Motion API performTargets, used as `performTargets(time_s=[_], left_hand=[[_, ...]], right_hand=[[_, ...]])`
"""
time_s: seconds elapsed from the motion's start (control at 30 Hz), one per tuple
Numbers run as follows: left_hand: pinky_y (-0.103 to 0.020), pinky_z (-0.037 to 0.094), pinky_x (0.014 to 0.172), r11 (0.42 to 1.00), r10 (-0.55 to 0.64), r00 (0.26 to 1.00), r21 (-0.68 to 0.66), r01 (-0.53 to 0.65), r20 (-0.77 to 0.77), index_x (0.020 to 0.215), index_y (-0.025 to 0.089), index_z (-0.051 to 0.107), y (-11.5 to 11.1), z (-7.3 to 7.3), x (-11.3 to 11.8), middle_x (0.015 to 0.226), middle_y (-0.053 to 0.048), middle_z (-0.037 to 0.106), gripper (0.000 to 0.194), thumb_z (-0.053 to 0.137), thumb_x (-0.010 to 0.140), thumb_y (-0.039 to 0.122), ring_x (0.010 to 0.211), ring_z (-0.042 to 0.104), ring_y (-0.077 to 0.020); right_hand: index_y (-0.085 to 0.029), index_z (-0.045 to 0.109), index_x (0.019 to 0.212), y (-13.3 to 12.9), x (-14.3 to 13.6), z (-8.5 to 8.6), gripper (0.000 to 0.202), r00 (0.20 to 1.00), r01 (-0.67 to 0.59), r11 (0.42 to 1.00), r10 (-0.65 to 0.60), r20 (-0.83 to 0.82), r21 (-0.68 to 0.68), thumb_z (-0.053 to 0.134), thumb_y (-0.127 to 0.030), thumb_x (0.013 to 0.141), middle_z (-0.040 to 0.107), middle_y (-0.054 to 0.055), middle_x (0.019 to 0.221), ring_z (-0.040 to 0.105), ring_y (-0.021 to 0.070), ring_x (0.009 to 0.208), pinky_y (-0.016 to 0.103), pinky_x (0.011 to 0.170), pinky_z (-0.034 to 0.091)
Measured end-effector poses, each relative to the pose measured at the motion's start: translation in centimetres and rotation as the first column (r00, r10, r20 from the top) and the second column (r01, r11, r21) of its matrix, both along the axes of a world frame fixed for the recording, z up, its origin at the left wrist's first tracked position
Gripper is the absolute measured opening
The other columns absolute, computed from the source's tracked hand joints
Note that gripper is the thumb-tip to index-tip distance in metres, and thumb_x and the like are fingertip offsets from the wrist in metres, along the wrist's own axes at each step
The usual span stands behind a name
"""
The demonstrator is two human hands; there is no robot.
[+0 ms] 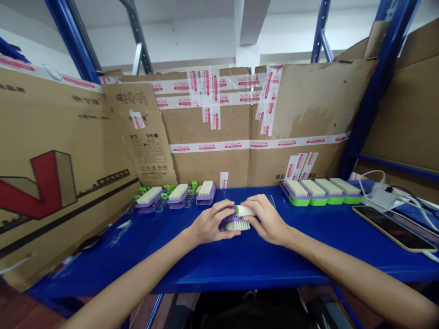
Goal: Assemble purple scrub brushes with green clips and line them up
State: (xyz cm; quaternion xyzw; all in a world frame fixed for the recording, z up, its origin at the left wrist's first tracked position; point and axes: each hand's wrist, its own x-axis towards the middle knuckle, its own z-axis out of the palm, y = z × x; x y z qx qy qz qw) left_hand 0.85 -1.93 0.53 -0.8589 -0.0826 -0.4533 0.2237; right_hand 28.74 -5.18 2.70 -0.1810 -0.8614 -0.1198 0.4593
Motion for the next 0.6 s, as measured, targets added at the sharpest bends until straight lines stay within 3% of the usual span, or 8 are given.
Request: performTargets(time_s=[0.13,0.2,0.3,0.37,0.5,0.6], left_hand=[[-0.045,0.075,0.099,1.0,0.01,1.0,-0.029,-0.01,-0.03,0.165,0.021,0.045,0.0,-0.2,-0.1,0.143,-0.02,0.074,0.088,0.089,0.098,0.056,0.13,0.08,-0.0332],[-0.044,0.075,0.098,0.998,0.041,0.998,-0.038,-0.043,-0.047,0.163,0.019,0.049,-0.1,-0.1,-0.2,0.141,-0.021,0.075,0.082,0.084,0.101,0.057,0.127,0.082,-0.0325],[-0.045,0.074,0.101,0.989,0.109,0.992,-0.095,-0.114,-0.057,0.161,0.017,0.053,0.0,0.2,-0.5,0.141,-0.021,0.076,0.073,0.079,0.106,0.058,0.128,0.081,-0.0324],[-0.046,0.073,0.106,0.98,0.122,0.991,-0.153,-0.128,-0.046,0.159,0.018,0.056,0.2,0.4,-0.7,0.142,-0.019,0.076,0.068,0.077,0.107,0.056,0.132,0.079,-0.032],[-0.046,0.072,0.108,0.951,0.102,0.994,-0.299,-0.083,0.046,0.158,0.022,0.057,0.5,0.2,-1.1,0.143,-0.017,0.075,0.061,0.076,0.109,0.053,0.131,0.079,-0.0305],[-0.041,0.075,0.097,0.916,0.065,0.991,-0.401,-0.013,0.117,0.161,0.024,0.052,0.4,-0.3,-1.0,0.141,-0.015,0.075,0.063,0.074,0.11,0.052,0.121,0.082,-0.0277]], right_hand=[[-0.022,0.061,0.147,0.1,0.1,-0.4,0.031,0.999,0.045,0.999,-0.045,-0.001,0.017,0.048,-0.034,0.121,0.069,0.015,0.128,0.068,0.0301,0.113,0.048,0.096,0.06],[-0.022,0.059,0.148,0.3,0.0,-0.5,0.032,0.998,0.054,0.998,-0.054,-0.029,0.021,0.055,-0.037,0.12,0.068,0.015,0.129,0.067,0.0309,0.114,0.049,0.096,0.06],[-0.023,0.06,0.134,0.7,-0.2,-0.5,0.027,0.992,0.032,0.999,-0.035,-0.119,-0.024,0.068,-0.04,0.115,0.07,0.012,0.12,0.066,0.0296,0.108,0.045,0.091,0.059],[-0.024,0.061,0.119,0.9,-0.3,-0.4,0.013,0.986,0.021,0.997,-0.034,-0.166,-0.08,0.067,-0.035,0.116,0.07,0.008,0.109,0.065,0.0266,0.1,0.042,0.088,0.056],[-0.025,0.062,0.114,1.2,-0.1,-0.1,0.007,0.967,0.036,0.985,-0.077,-0.243,-0.17,0.057,-0.028,0.119,0.07,0.006,0.104,0.065,0.0252,0.097,0.041,0.087,0.055],[-0.025,0.062,0.125,1.1,0.3,0.2,0.017,0.979,0.026,0.992,-0.051,-0.198,-0.126,0.068,-0.038,0.115,0.072,0.009,0.112,0.066,0.0272,0.102,0.042,0.089,0.055]])
